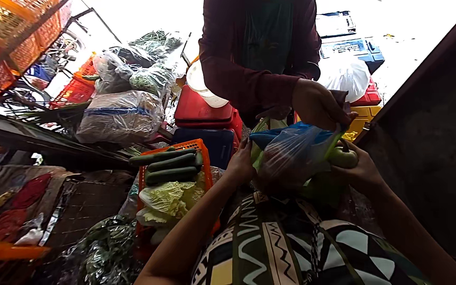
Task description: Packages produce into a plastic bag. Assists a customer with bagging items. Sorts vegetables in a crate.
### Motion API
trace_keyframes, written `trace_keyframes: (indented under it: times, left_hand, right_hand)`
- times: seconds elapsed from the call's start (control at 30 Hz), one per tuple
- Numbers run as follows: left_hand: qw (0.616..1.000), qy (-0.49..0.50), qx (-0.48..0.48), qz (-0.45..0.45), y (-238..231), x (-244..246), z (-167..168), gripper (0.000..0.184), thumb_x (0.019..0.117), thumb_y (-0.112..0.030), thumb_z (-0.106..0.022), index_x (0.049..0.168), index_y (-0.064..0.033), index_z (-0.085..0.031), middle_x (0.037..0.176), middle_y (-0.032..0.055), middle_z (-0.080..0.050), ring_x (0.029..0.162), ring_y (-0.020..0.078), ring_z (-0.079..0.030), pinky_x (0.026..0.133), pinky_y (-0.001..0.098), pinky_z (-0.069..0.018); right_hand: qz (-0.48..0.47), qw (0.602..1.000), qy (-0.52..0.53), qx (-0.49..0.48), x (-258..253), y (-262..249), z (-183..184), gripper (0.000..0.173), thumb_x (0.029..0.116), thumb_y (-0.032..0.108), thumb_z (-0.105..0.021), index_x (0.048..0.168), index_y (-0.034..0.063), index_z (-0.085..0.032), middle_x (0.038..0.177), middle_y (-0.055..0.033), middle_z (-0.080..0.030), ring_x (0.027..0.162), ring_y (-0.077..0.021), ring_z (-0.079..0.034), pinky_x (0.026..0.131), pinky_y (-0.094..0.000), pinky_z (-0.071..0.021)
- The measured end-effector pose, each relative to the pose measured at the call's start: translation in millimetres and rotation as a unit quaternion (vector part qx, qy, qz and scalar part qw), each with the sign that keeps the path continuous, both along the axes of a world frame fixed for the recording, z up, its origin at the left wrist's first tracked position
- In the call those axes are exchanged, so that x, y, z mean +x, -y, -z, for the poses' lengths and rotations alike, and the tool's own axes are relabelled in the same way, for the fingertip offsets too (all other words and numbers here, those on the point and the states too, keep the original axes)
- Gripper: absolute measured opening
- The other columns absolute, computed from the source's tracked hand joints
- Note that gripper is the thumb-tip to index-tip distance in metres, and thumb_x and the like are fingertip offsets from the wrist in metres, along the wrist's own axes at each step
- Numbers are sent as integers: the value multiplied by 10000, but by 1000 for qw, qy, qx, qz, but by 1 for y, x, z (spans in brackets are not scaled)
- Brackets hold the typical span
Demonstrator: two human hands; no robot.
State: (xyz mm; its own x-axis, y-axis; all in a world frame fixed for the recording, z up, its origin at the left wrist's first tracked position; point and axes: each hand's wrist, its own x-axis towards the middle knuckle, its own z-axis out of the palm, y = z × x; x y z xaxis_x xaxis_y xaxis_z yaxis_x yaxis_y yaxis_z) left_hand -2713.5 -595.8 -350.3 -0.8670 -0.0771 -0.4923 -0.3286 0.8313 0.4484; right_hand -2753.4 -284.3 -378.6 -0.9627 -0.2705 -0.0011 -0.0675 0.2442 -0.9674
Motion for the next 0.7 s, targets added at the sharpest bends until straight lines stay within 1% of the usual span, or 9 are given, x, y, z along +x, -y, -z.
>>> trace_keyframes:
  times: [0.1, 0.27, 0.33, 0.4, 0.47, 0.5, 0.57, 0.67, 0.7]
  left_hand:
    - [1000, -1, -11, -25, 2, 13, 3, 1027, 750, -23, -761, 1630, -121, -241, 1694, 90, -203, 1370, 334, -505, 1049, 552, -492]
    - [999, -19, 12, -32, -1, 25, 1, 1016, 765, -6, -749, 1633, -121, -235, 1697, 82, -204, 1431, 300, -448, 1102, 516, -461]
    - [1000, -10, 11, -19, 2, 20, 2, 1063, 748, -6, -775, 1640, -126, -210, 1703, 83, -184, 1451, 299, -423, 1120, 519, -444]
    - [1000, -2, 17, -2, 6, 15, 9, 1122, 723, 1, -800, 1647, -134, -179, 1707, 85, -159, 1430, 301, -446, 1092, 516, -467]
    - [999, -15, 36, 12, 8, 14, 16, 1147, 704, 10, -816, 1648, -144, -181, 1703, 91, -159, 1358, 294, -516, 1040, 486, -510]
    - [998, -25, 48, 17, 8, 15, 19, 1152, 694, 8, -824, 1646, -149, -194, 1702, 89, -162, 1350, 293, -523, 1034, 482, -516]
    - [997, -39, 60, 23, 6, 19, 27, 1170, 682, -46, -861, 1643, -155, -202, 1706, 85, -153, 1398, 297, -482, 1060, 497, -504]
    - [996, -66, 56, 16, 0, 30, 37, 1110, 761, -214, -870, 1641, -130, -199, 1715, 113, -116, 1444, 289, -440, 1088, 479, -484]
    - [995, -76, 68, 3, -1, 34, 40, 1069, 791, -178, -839, 1640, -112, -193, 1712, 132, -119, 1448, 289, -433, 1093, 464, -478]
  right_hand:
    - [12, 1000, -16, -4, 3, -7, 0, 635, 616, 357, -852, 1162, 102, -652, 963, 40, -712, 867, -24, -693, 779, -240, -602]
    - [21, 999, -36, 17, 4, -10, -2, 609, 637, 369, -841, 1155, 108, -656, 944, 34, -712, 843, -25, -692, 762, -234, -597]
    - [26, 999, -28, 20, 5, -9, -3, 603, 638, 352, -839, 1156, 110, -646, 946, 27, -713, 843, -35, -697, 769, -244, -602]
    - [27, 999, -27, 24, 4, -8, -4, 603, 640, 348, -840, 1161, 114, -646, 951, 25, -715, 848, -39, -701, 776, -250, -605]
    - [21, 999, -32, 30, 2, -7, -4, 608, 641, 360, -841, 1170, 129, -651, 956, 30, -717, 855, -40, -701, 780, -256, -606]
    - [18, 999, -34, 33, 1, -6, -4, 610, 638, 365, -839, 1172, 137, -651, 959, 33, -716, 857, -39, -699, 781, -259, -605]
    - [17, 999, -35, 37, 1, -4, -4, 610, 638, 367, -839, 1170, 140, -646, 957, 35, -715, 854, -34, -697, 776, -262, -605]
    - [23, 998, -42, 38, 0, -5, -1, 621, 643, 366, -844, 1180, 129, -641, 962, 26, -712, 855, -39, -697, 779, -262, -607]
    - [25, 998, -45, 34, -1, -5, -1, 621, 643, 365, -846, 1179, 127, -641, 967, 22, -716, 861, -45, -701, 783, -267, -609]
